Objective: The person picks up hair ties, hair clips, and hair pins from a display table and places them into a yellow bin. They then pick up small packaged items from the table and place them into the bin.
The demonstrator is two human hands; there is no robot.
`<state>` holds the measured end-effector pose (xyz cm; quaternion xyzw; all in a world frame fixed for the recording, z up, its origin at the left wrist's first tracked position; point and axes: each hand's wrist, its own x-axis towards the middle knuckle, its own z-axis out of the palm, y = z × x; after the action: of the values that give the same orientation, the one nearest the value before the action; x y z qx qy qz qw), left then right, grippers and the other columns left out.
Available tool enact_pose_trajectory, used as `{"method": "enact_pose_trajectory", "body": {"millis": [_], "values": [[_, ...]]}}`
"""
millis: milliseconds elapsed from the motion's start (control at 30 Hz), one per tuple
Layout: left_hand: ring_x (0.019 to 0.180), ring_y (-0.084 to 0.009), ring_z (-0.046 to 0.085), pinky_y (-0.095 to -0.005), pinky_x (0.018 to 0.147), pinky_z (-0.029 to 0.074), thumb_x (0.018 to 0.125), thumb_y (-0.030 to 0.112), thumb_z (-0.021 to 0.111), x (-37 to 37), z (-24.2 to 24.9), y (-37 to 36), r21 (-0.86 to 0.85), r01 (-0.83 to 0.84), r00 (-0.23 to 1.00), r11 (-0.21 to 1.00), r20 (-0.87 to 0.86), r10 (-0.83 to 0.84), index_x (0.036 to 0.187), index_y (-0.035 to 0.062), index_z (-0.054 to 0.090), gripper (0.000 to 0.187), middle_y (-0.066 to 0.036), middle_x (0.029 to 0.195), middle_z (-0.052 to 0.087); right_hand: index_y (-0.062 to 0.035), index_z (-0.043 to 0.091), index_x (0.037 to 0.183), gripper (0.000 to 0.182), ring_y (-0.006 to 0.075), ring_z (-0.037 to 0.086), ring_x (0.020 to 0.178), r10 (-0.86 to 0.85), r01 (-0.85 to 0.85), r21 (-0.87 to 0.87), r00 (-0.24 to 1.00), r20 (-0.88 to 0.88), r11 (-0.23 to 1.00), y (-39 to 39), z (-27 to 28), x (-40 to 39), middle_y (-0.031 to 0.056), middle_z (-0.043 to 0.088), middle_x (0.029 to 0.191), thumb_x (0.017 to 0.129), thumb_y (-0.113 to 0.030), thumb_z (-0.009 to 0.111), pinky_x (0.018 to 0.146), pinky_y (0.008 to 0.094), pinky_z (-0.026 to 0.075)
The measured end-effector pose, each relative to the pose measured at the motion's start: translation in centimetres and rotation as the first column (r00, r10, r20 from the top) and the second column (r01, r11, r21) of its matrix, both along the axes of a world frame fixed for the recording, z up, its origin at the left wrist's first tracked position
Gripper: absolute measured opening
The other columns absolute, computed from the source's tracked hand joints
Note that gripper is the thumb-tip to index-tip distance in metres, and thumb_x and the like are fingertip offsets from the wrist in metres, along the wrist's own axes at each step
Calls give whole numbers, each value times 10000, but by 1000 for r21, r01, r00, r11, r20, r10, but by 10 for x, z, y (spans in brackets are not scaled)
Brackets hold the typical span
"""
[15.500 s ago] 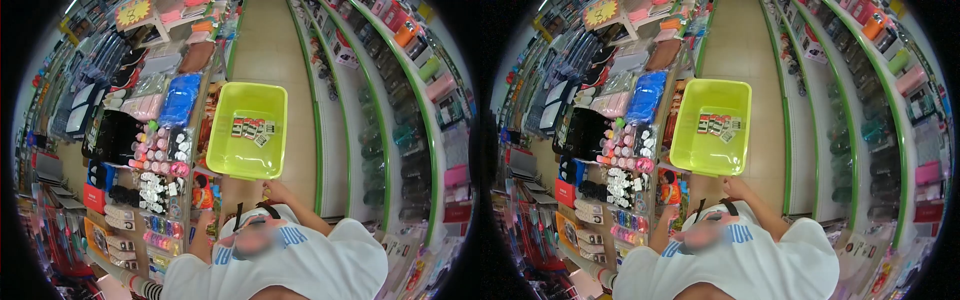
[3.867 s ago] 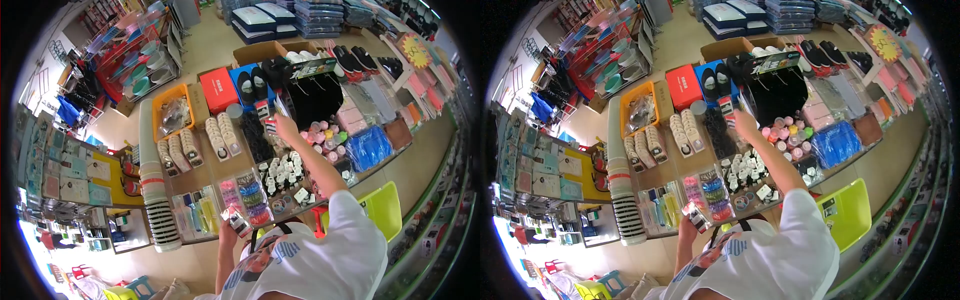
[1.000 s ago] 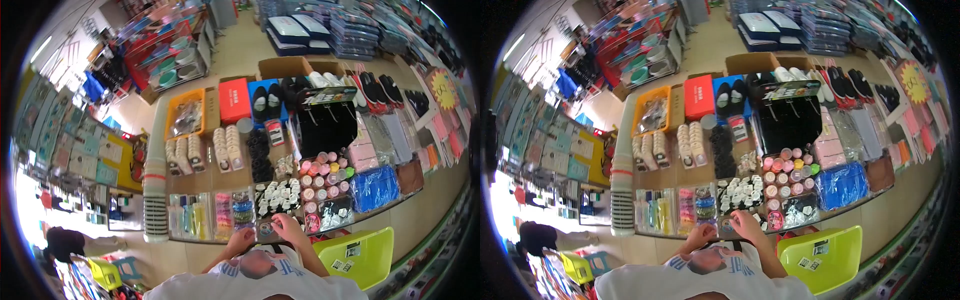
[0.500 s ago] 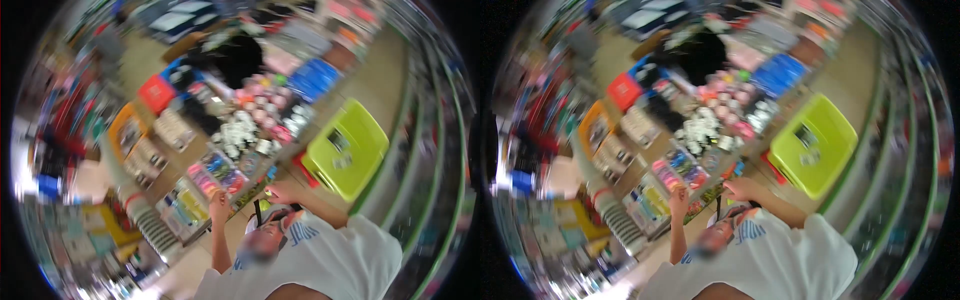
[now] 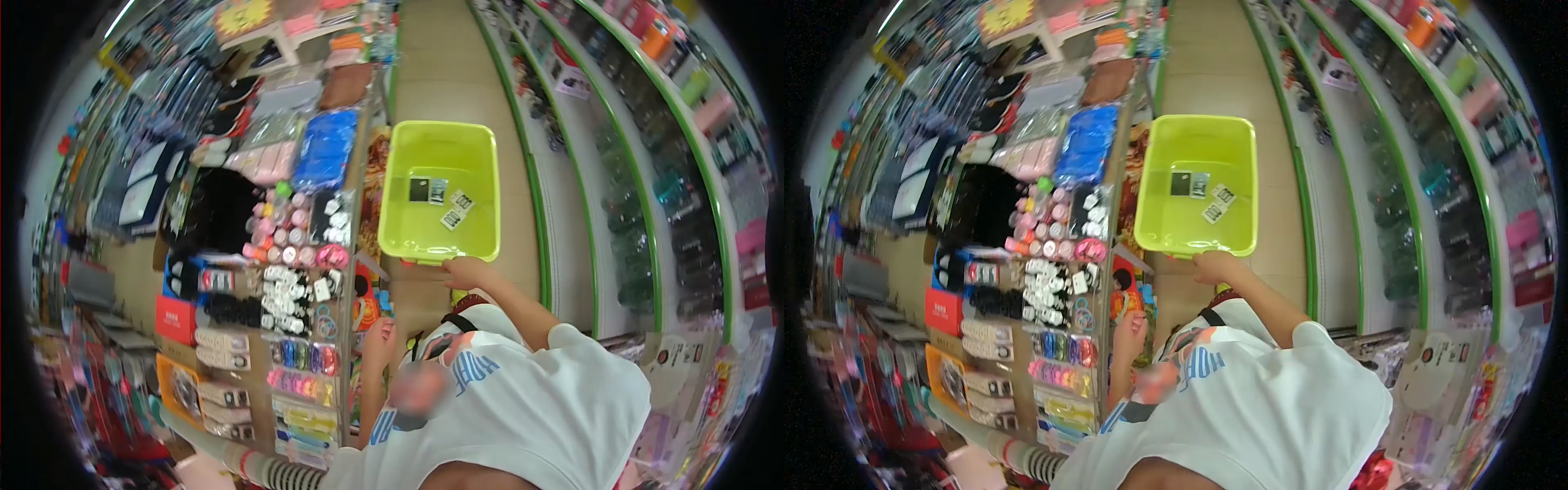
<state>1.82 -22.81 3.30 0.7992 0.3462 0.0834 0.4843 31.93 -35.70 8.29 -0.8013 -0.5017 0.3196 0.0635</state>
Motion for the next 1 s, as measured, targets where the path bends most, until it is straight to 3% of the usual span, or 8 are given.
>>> {"method": "enact_pose_trajectory", "body": {"millis": [100, 200, 300, 467, 667, 767, 867, 1000], "values": [[724, -208, 650, -318, 657, 517, 889, 140, 649, 36, -12, 20, 66, 95, 993, 993, 60, -99, 1046, 36, 629, 189, -105, 838, 672, -18, 624, 1142, 451, 393, 661, 982, -93, 94, 1, 995, -35, 996, -26, -6, 32, 245, 681, 1035, 813, -327, 638, 848, 481, 526], [725, -217, 651, -330, 663, 518, 880, 133, 655, 86, 9, 34, 101, 161, 985, 982, -75, -154, 1034, 41, 635, 181, -106, 838, 673, -20, 625, 1133, 446, 397, 662, 976, -163, 162, -22, 986, -44, 987, -50, -29, 67, 249, 681, 1018, 810, -327, 644, 837, 480, 534], [724, -229, 653, -335, 673, 521, 872, 131, 663, 138, -14, 50, 83, 229, 969, 970, -112, -219, 1034, 39, 640, 187, -108, 832, 670, -19, 635, 1103, 440, 394, 667, 963, -250, 253, 67, 967, -58, 965, -70, -54, 99, 237, 688, 995, 802, -339, 657, 828, 471, 542], [826, -326, 688, -415, 748, 535, 859, 295, 695, 234, -20, 45, 91, 428, 863, 899, -338, -376, 1064, 20, 641, 347, -168, 895, 706, 12, 628, 1087, 465, 419, 659, 948, -277, 269, -72, 952, -130, 960, -83, -62, 139, 260, 681, 976, 782, -337, 665, 839, 483, 538], [895, -348, 680, -445, 798, 523, 858, 323, 683, 330, -26, 39, 66, 557, 789, 828, -353, -503, 1074, 36, 637, 362, -165, 923, 715, 22, 630, 1070, 465, 418, 653, 964, -282, 255, -145, 937, -208, 956, -89, -78, 161, 259, 680, 974, 771, -332, 667, 851, 486, 530], [890, -342, 680, -444, 789, 523, 849, 308, 685, 372, -68, 54, 35, 603, 751, 797, -362, -552, 1051, 33, 639, 344, -168, 915, 712, 16, 632, 1049, 446, 415, 639, 968, -315, 286, -162, 929, -197, 945, -91, -83, 162, 258, 671, 980, 778, -338, 669, 852, 480, 526], [854, -344, 673, -449, 777, 523, 828, 284, 698, 413, -154, 76, -1, 608, 758, 794, -296, -581, 1030, 28, 638, 331, -161, 875, 701, 10, 625, 1026, 429, 411, 623, 967, -388, 377, -100, 911, -140, 921, -90, -89, 155, 256, 660, 979, 790, -346, 670, 844, 479, 524], [959, -358, 624, -438, 805, 512, 771, 241, 754, 476, -249, 76, 25, 471, 811, 882, -405, -422, 1101, 26, 589, 427, -178, 1012, 637, 2, 611, 1016, 397, 398, 633, 903, -495, 493, -50, 868, -46, 869, -79, -84, 149, 244, 661, 937, 813, -335, 662, 821, 488, 522]]}}
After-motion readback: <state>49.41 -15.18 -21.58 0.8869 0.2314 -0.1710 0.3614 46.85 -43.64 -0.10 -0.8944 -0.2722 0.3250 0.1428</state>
